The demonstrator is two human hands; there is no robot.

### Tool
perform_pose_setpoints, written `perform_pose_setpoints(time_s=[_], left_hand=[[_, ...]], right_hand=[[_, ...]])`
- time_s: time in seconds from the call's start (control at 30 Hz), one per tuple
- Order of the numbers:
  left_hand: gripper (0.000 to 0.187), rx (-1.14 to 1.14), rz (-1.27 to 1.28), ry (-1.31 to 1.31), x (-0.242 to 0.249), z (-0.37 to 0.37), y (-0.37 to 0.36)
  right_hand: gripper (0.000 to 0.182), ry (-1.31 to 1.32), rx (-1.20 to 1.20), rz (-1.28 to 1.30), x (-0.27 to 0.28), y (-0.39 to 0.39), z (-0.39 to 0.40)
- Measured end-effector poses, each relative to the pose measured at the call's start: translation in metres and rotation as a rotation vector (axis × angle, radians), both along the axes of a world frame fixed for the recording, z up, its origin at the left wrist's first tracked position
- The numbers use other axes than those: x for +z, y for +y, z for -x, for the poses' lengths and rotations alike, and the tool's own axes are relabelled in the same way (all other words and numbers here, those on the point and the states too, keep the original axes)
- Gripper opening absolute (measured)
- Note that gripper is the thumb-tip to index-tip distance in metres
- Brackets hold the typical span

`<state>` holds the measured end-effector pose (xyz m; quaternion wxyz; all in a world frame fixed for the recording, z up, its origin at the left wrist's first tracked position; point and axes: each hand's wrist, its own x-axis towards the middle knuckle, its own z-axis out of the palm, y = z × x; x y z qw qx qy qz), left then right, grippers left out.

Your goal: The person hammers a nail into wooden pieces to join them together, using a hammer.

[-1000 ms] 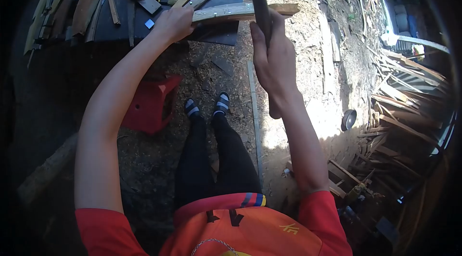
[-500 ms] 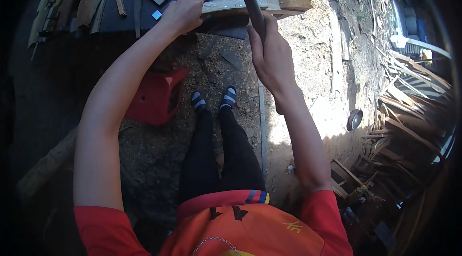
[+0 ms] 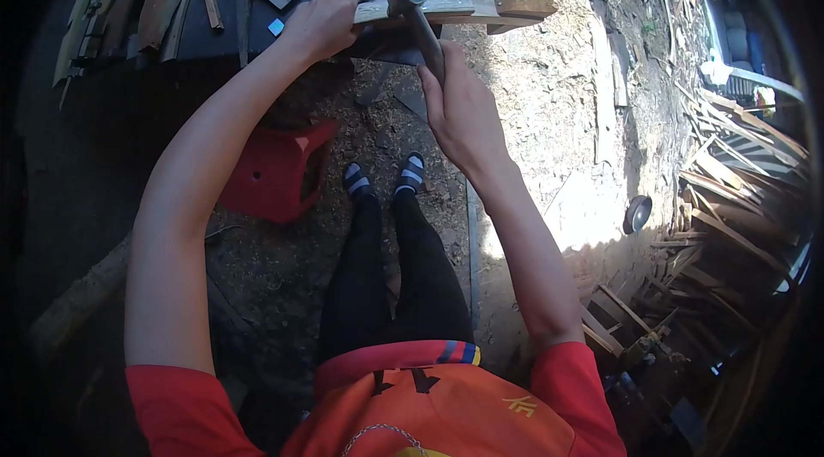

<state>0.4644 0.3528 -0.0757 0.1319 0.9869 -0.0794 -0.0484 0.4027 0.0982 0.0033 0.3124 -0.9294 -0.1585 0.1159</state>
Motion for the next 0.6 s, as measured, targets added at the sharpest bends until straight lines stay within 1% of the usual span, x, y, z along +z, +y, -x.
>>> perform_pose_setpoints(time_s=[0.03,0.13,0.2,0.27,0.37,0.47,0.53,0.6], left_hand=[[0.027,0.001,-0.005,0.000,-0.001,0.002,-0.001],[0.026,0.004,-0.023,-0.013,0.000,0.000,0.000],[0.026,0.015,-0.027,-0.026,0.002,0.002,-0.002],[0.027,0.020,-0.034,-0.014,0.002,0.001,-0.003],[0.031,0.002,-0.050,0.023,0.005,-0.003,0.000],[0.037,-0.014,-0.043,0.052,0.002,-0.011,0.005],[0.040,-0.021,-0.045,0.095,0.005,-0.019,0.006],[0.043,-0.025,-0.063,0.171,0.007,-0.029,0.008]], right_hand=[[0.035,0.008,-0.016,-0.033,0.009,0.000,0.005],[0.035,-0.073,-0.065,-0.113,0.028,-0.004,0.005],[0.040,-0.025,-0.124,-0.127,0.050,-0.006,0.002],[0.045,0.039,-0.219,-0.171,0.053,-0.013,0.001],[0.049,0.069,-0.301,-0.355,0.036,-0.025,0.009],[0.051,0.112,-0.363,-0.313,0.010,-0.038,0.025],[0.058,0.230,-0.378,-0.188,0.005,-0.041,0.034],[0.056,0.327,-0.405,-0.163,0.003,-0.040,0.043]])
